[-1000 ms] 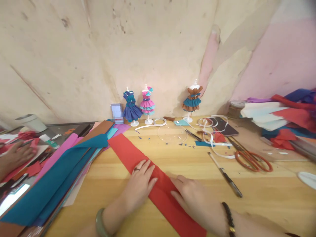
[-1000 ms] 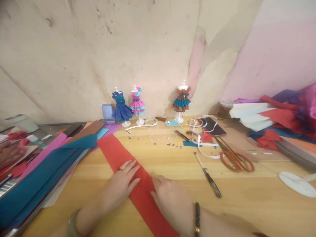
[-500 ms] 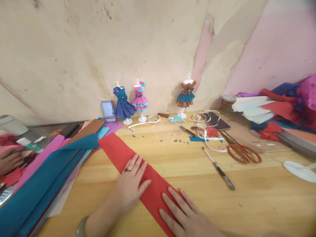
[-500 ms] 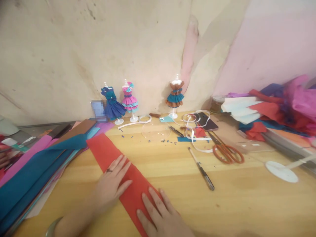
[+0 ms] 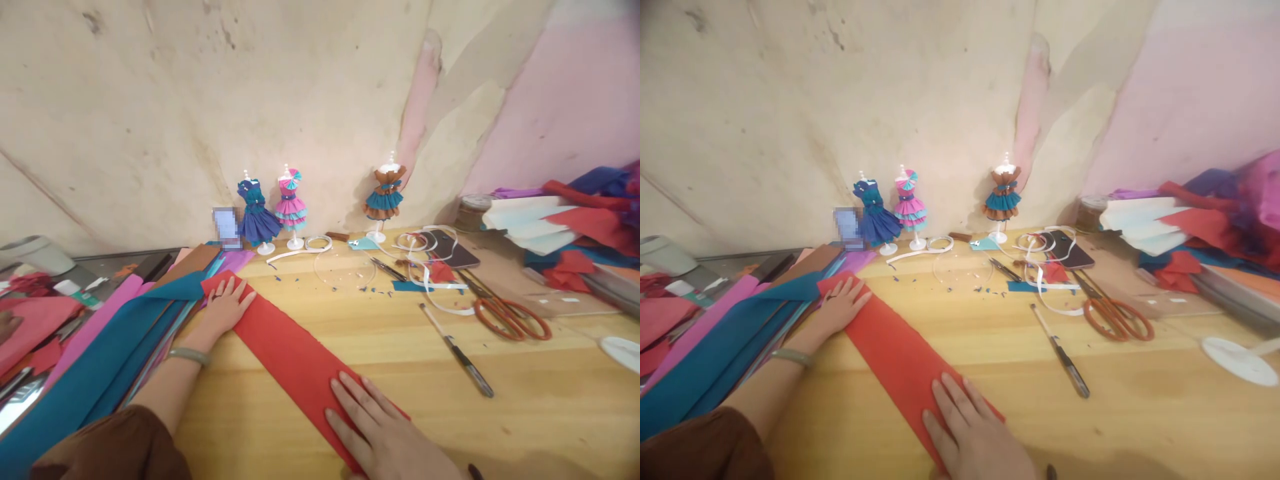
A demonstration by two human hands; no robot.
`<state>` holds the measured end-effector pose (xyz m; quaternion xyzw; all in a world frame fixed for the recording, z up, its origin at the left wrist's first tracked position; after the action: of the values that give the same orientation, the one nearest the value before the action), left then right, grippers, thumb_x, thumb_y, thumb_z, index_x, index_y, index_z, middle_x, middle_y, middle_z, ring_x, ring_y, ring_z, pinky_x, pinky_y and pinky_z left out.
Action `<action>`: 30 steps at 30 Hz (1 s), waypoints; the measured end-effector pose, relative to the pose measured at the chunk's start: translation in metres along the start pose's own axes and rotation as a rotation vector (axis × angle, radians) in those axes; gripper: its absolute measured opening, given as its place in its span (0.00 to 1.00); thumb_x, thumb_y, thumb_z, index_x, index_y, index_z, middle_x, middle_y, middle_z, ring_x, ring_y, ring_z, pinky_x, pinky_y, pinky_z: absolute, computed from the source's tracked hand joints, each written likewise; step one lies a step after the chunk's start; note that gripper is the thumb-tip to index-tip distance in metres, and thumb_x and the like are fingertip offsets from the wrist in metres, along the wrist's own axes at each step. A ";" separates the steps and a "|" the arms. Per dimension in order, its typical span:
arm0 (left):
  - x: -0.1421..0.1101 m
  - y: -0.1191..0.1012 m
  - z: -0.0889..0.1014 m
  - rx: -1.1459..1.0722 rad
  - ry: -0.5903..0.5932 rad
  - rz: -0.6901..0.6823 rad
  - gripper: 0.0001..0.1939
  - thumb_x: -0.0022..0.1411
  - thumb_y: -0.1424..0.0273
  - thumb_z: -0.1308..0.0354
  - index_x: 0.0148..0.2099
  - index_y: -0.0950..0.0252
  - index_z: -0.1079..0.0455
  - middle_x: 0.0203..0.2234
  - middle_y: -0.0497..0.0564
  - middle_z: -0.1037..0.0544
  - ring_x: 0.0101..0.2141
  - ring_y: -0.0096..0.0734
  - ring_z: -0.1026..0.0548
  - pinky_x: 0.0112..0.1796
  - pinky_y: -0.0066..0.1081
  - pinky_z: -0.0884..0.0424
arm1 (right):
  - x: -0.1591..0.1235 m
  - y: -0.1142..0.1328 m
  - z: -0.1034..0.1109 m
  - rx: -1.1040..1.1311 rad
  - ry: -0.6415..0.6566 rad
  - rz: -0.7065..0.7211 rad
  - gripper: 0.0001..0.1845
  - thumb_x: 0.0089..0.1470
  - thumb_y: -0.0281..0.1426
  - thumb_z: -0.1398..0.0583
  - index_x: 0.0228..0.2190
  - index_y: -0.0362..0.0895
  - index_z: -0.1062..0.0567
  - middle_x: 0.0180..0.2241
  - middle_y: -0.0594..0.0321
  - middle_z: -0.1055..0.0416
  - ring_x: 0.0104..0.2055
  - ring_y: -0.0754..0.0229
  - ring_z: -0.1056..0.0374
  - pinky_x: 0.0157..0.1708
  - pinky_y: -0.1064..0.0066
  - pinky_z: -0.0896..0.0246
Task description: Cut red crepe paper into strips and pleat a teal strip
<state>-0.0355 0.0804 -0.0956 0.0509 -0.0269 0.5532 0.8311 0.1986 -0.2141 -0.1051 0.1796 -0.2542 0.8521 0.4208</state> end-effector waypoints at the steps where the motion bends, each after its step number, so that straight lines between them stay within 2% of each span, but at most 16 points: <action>1: 0.001 0.002 -0.001 0.008 0.011 0.021 0.28 0.67 0.57 0.60 0.64 0.63 0.42 0.64 0.63 0.44 0.64 0.56 0.50 0.57 0.58 0.49 | -0.001 0.002 -0.004 -0.010 -0.032 -0.019 0.24 0.58 0.47 0.46 0.48 0.45 0.28 0.49 0.55 0.26 0.53 0.52 0.33 0.62 0.61 0.61; 4: 0.002 0.003 -0.004 0.009 0.017 0.027 0.29 0.66 0.56 0.60 0.64 0.63 0.42 0.64 0.62 0.43 0.64 0.56 0.50 0.57 0.56 0.49 | -0.006 0.009 -0.016 -0.037 -0.100 -0.053 0.17 0.60 0.40 0.45 0.47 0.46 0.29 0.47 0.57 0.25 0.52 0.53 0.32 0.63 0.59 0.63; 6: 0.001 0.003 -0.002 0.004 0.006 0.005 0.29 0.66 0.56 0.61 0.63 0.63 0.42 0.63 0.62 0.42 0.64 0.54 0.50 0.57 0.54 0.49 | -0.008 0.010 -0.017 -0.038 -0.072 -0.022 0.17 0.61 0.37 0.46 0.50 0.46 0.30 0.49 0.57 0.25 0.53 0.54 0.32 0.62 0.60 0.59; 8: 0.000 0.002 0.003 -0.001 -0.002 -0.012 0.29 0.67 0.56 0.61 0.63 0.65 0.42 0.63 0.63 0.41 0.64 0.54 0.49 0.57 0.54 0.49 | -0.007 0.008 -0.010 -0.014 -0.024 0.025 0.18 0.61 0.35 0.46 0.52 0.46 0.31 0.50 0.57 0.26 0.53 0.55 0.32 0.59 0.64 0.50; 11: -0.005 -0.007 0.015 -0.012 -0.016 -0.042 0.29 0.67 0.57 0.60 0.64 0.66 0.42 0.62 0.65 0.41 0.64 0.54 0.50 0.57 0.54 0.49 | -0.001 -0.007 0.013 0.120 0.059 0.040 0.19 0.60 0.37 0.45 0.52 0.48 0.31 0.52 0.56 0.27 0.55 0.56 0.33 0.53 0.69 0.40; 13: -0.013 -0.022 0.023 -0.019 -0.064 -0.085 0.30 0.67 0.56 0.59 0.64 0.69 0.44 0.63 0.66 0.42 0.65 0.54 0.52 0.59 0.53 0.51 | 0.001 -0.027 0.028 0.244 0.129 -0.043 0.20 0.59 0.35 0.46 0.52 0.46 0.30 0.55 0.53 0.31 0.59 0.55 0.37 0.54 0.68 0.38; 15: -0.025 -0.042 0.026 -0.031 -0.104 -0.166 0.33 0.67 0.55 0.60 0.66 0.73 0.47 0.64 0.67 0.45 0.65 0.53 0.54 0.60 0.50 0.52 | -0.003 -0.055 0.037 0.302 0.190 -0.179 0.24 0.56 0.23 0.49 0.53 0.44 0.30 0.58 0.55 0.34 0.61 0.58 0.40 0.57 0.66 0.40; 17: -0.038 -0.062 0.021 -0.054 -0.059 -0.273 0.35 0.67 0.53 0.62 0.66 0.73 0.48 0.65 0.65 0.47 0.66 0.50 0.53 0.61 0.47 0.53 | -0.012 -0.087 0.036 0.287 0.261 -0.305 0.30 0.50 0.16 0.52 0.54 0.40 0.31 0.58 0.53 0.35 0.60 0.58 0.39 0.56 0.64 0.39; 20: -0.049 -0.080 0.010 -0.076 0.057 -0.360 0.35 0.67 0.50 0.63 0.68 0.67 0.50 0.66 0.58 0.47 0.65 0.45 0.51 0.62 0.45 0.53 | -0.031 -0.137 0.028 0.185 0.322 -0.471 0.26 0.51 0.18 0.52 0.50 0.36 0.28 0.53 0.48 0.30 0.55 0.54 0.34 0.54 0.60 0.37; 24: -0.049 -0.082 0.005 -0.061 0.119 -0.362 0.35 0.67 0.50 0.63 0.69 0.63 0.52 0.67 0.56 0.51 0.66 0.44 0.55 0.62 0.47 0.56 | -0.060 -0.194 0.024 -0.038 0.521 -0.795 0.17 0.57 0.23 0.51 0.40 0.40 0.24 0.41 0.52 0.24 0.45 0.54 0.28 0.46 0.65 0.36; 26: -0.047 -0.082 0.006 -0.067 0.137 -0.347 0.34 0.67 0.50 0.62 0.68 0.61 0.52 0.67 0.56 0.53 0.66 0.47 0.56 0.62 0.49 0.56 | -0.074 -0.213 0.031 -0.140 0.547 -0.924 0.17 0.56 0.22 0.51 0.40 0.36 0.24 0.40 0.45 0.25 0.43 0.48 0.28 0.41 0.61 0.35; 28: -0.047 -0.082 0.009 -0.088 0.158 -0.336 0.33 0.67 0.51 0.62 0.68 0.60 0.52 0.67 0.56 0.53 0.66 0.48 0.57 0.61 0.50 0.56 | -0.085 -0.224 0.037 -0.184 0.562 -0.991 0.16 0.56 0.22 0.50 0.39 0.35 0.24 0.38 0.42 0.24 0.41 0.46 0.27 0.37 0.61 0.36; 30: -0.047 -0.083 0.011 -0.118 0.192 -0.328 0.33 0.67 0.50 0.62 0.68 0.60 0.52 0.67 0.56 0.54 0.66 0.49 0.59 0.62 0.51 0.57 | -0.086 -0.228 0.038 -0.190 0.563 -1.002 0.16 0.56 0.24 0.50 0.39 0.37 0.24 0.39 0.44 0.24 0.41 0.47 0.27 0.36 0.63 0.36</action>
<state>0.0228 0.0048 -0.0937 -0.0475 0.0288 0.4103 0.9103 0.4366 -0.1729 -0.0547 0.0059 -0.0918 0.5374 0.8383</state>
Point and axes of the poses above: each hand's wrist, its own x-axis towards the middle knuckle, its own z-axis out of the back of the hand, y = z × x, the point moved 3 cm from there along x, towards the middle knuckle
